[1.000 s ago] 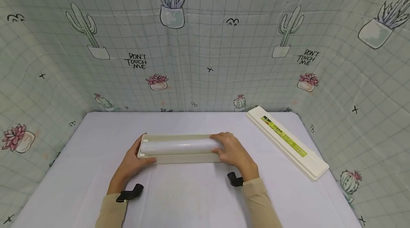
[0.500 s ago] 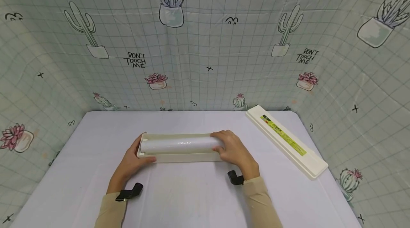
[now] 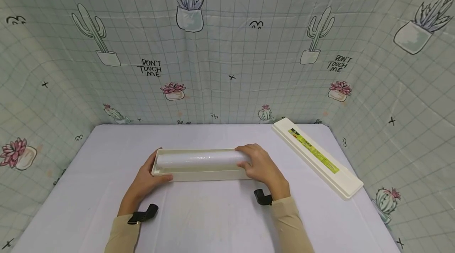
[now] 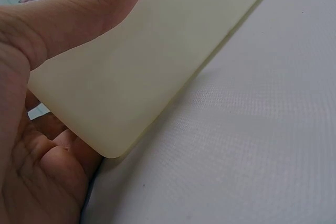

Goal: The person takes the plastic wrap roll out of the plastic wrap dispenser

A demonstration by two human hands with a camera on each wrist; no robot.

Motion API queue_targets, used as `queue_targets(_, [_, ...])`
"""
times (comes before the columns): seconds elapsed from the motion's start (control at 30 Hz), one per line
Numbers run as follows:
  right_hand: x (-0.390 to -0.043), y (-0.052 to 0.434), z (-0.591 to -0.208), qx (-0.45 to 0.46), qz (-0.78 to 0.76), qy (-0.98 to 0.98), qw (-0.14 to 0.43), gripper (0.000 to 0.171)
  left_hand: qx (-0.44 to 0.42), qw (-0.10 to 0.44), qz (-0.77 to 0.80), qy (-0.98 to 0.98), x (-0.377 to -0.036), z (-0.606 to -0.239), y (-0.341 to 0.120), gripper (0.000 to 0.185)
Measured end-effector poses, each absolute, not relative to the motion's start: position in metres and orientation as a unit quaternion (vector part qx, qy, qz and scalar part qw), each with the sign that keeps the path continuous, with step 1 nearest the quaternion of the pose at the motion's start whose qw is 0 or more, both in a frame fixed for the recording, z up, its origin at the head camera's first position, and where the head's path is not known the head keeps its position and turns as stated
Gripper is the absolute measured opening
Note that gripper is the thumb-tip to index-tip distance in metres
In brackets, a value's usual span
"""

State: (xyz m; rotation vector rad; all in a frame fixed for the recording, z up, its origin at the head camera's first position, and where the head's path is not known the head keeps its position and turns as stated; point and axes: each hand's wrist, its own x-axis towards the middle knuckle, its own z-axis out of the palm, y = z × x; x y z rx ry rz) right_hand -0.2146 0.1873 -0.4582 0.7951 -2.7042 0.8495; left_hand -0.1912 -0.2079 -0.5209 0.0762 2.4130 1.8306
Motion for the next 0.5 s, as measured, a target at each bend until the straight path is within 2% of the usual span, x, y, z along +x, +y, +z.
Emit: queue_targets(0.5, [-0.2149, 0.1964, -0.453, 0.252, 0.292, -0.917, 0.103, 0.042, 0.037, 0.048, 0.611, 0.79, -0.1918, -0.5218, -0.2068, 0.113])
